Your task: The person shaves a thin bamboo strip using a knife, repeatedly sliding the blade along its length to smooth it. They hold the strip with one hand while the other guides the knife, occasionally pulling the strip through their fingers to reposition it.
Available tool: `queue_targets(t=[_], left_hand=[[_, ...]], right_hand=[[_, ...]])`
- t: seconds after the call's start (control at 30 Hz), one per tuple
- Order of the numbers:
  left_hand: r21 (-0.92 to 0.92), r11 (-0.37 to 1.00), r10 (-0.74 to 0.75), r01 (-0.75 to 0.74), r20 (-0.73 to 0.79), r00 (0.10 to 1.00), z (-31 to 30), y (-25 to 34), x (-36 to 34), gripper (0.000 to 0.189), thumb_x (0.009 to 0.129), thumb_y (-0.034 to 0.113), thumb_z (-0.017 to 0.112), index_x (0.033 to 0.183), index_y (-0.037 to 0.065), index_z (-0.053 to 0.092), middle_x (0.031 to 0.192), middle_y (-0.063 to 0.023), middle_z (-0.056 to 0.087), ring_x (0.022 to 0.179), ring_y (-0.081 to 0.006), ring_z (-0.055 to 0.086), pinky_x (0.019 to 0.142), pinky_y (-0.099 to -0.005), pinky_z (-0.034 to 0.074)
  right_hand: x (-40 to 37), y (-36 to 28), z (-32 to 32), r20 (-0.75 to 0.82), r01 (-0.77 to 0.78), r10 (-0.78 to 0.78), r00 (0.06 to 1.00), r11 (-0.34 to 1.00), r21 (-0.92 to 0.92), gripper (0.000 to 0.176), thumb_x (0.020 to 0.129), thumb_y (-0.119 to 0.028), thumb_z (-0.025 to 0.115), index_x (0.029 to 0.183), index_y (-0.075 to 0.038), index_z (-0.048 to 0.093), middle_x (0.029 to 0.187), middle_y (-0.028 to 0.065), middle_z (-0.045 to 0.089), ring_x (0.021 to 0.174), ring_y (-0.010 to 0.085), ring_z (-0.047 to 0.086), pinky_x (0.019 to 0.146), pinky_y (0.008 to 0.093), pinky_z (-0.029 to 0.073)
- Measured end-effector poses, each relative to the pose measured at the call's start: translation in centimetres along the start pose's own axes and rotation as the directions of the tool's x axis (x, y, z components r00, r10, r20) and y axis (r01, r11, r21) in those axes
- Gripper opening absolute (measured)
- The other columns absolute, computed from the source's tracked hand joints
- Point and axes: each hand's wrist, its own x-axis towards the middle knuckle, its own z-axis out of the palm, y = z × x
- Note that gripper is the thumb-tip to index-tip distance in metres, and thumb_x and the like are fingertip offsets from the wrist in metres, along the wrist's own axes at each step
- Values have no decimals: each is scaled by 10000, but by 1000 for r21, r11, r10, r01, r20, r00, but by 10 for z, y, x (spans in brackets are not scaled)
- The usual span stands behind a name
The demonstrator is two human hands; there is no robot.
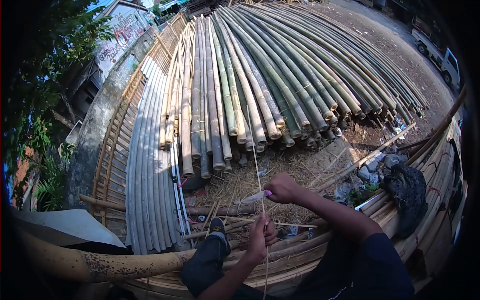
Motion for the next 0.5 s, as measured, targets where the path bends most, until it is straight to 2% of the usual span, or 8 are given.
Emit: queue_targets(t=[0.1,0.13,0.17,0.2,0.3,0.33,0.4,0.5], left_hand=[[-39,990,-133,138,109,985,11,-16,-11,324,992,397,343,794,143,375,517,59,223,398,-41,161,340,-199,134],[-22,979,-197,202,134,971,11,-24,-13,332,992,404,338,791,142,369,518,59,223,400,-44,165,340,-200,135],[-22,979,-198,203,136,971,10,-24,-12,332,992,404,338,791,142,369,518,59,223,400,-44,165,340,-200,135],[-40,973,-217,226,165,962,9,-23,-10,336,992,408,334,790,141,368,519,57,227,401,-45,171,339,-201,136],[-35,974,-214,224,182,960,-2,-9,2,355,992,415,326,766,143,362,516,53,237,403,-48,196,344,-196,163],[-66,976,-190,208,209,959,-9,-2,6,357,993,409,329,753,146,359,516,51,238,406,-49,206,353,-194,178],[0,996,-90,91,168,982,-8,7,10,363,994,392,336,723,151,347,518,51,241,412,-50,225,379,-194,212],[85,996,-32,25,84,996,-13,15,12,364,992,384,349,724,137,340,515,52,237,401,-50,219,359,-199,190]], right_hand=[[3,54,-17,-174,-344,325,929,935,-89,246,733,-243,538,630,-34,618,643,215,582,658,405,589,617,492,471],[3,75,-22,-214,-539,539,815,840,63,266,742,-251,540,652,-18,633,685,234,596,689,406,599,654,494,482],[-3,86,-32,-245,-572,568,786,818,63,292,760,-261,533,674,0,630,703,243,601,698,410,601,673,498,482],[-7,93,-34,-346,-579,556,756,814,44,292,761,-235,541,614,16,565,621,245,537,613,413,556,574,499,413],[-5,76,-53,-271,-542,557,785,830,134,319,774,-267,553,621,13,567,609,239,535,606,411,555,556,488,404],[-2,70,-53,-154,-483,484,861,874,49,268,767,-264,542,685,-20,617,690,225,585,677,403,585,632,493,455],[-1,44,-39,-7,-305,305,952,951,46,273,764,-280,560,657,-32,600,633,197,572,644,390,576,619,485,450],[-3,1,-15,192,1,-7,981,999,33,237,741,-268,566,663,-48,605,619,186,576,631,384,586,593,485,457]])
